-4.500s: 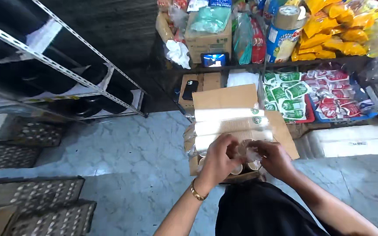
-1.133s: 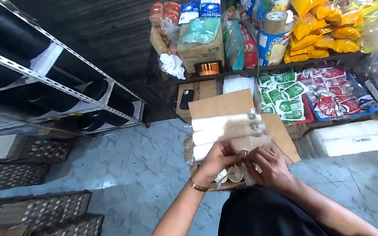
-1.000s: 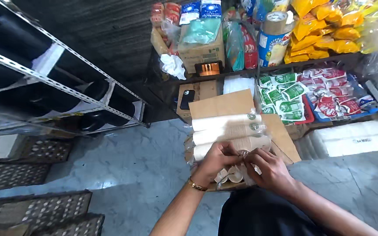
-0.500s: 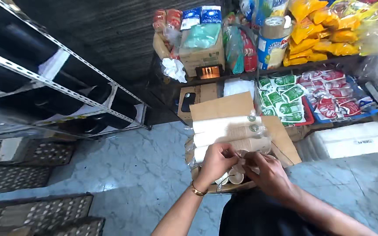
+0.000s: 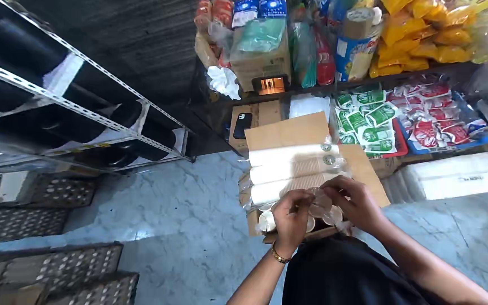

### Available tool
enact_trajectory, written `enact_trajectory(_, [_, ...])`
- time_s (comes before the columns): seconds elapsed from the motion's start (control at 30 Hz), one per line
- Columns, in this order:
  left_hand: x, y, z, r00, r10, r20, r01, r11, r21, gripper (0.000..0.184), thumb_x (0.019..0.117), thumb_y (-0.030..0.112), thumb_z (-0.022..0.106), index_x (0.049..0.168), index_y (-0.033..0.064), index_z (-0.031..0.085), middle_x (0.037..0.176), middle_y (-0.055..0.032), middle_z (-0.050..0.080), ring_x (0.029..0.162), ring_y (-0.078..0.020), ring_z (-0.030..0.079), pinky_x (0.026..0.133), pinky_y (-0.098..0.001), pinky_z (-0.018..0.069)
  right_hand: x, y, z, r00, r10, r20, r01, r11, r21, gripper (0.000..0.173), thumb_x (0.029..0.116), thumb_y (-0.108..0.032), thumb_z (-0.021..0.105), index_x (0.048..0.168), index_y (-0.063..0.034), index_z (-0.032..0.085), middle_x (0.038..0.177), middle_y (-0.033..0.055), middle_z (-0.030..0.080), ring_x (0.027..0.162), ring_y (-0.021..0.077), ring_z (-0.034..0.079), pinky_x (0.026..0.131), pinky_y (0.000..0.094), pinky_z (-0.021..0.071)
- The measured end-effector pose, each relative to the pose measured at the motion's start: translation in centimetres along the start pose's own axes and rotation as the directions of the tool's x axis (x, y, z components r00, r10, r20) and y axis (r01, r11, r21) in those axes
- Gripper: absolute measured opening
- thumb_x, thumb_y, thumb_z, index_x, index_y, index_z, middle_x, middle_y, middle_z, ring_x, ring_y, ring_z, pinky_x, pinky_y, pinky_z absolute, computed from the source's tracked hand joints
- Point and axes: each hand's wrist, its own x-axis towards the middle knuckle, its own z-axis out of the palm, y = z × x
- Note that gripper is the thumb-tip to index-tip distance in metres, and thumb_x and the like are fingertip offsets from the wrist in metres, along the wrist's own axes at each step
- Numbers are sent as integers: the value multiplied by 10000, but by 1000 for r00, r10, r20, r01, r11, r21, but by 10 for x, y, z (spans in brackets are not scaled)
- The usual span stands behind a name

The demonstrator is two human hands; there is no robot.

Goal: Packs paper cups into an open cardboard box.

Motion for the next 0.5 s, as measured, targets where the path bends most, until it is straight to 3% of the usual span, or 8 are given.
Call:
enact_trajectory(0.07, [1,-1,-2,1000,3,17,-3,1000,-4,111,868,-69,703,970,-28,714,972,-83,756,841,-126,729,765,-282,627,6,3,-1,998,22,54,-24,999,48,234,1046,-266,586,1096,-105,747,1050,25,699,853,69,665,700,227,577])
enact_trajectory(0.17, [2,-1,-3,1000,6,21,-6,1000,0,119,863,-79,694,971,-33,718,973,-81,755,856,-123,729,782,-284,628,10,1,6,995,57,81,-68,989,135,204,994,-284,660,1078,-140,777,1126,29,693,1019,113,667,824,302,588])
enact_trajectory(0.23, [3,-1,-3,1000,4,23,-4,1000,3,118,863,-76,695,969,-28,722,976,-78,756,860,-117,729,781,-278,626,10,3,13,997,67,39,-73,981,178,162,971,-228,681,1013,-105,779,1132,50,691,1050,134,662,887,330,583])
enact_trajectory(0.37, [5,0,-7,997,-50,50,53,997,-60,127,867,-106,668,971,-46,711,999,-103,761,879,-143,738,788,-289,630,8,9,25,998,37,-41,-31,991,133,173,982,-229,652,936,-83,732,1166,63,651,1103,129,625,948,314,553])
enact_trajectory(0.5, [5,3,-11,978,-209,9,207,962,-177,116,872,-131,621,921,-27,643,967,-116,757,815,-189,746,726,-328,640,0,12,25,999,-4,-54,6,999,32,154,998,-204,618,998,-78,708,1223,106,590,1144,152,596,955,325,547])
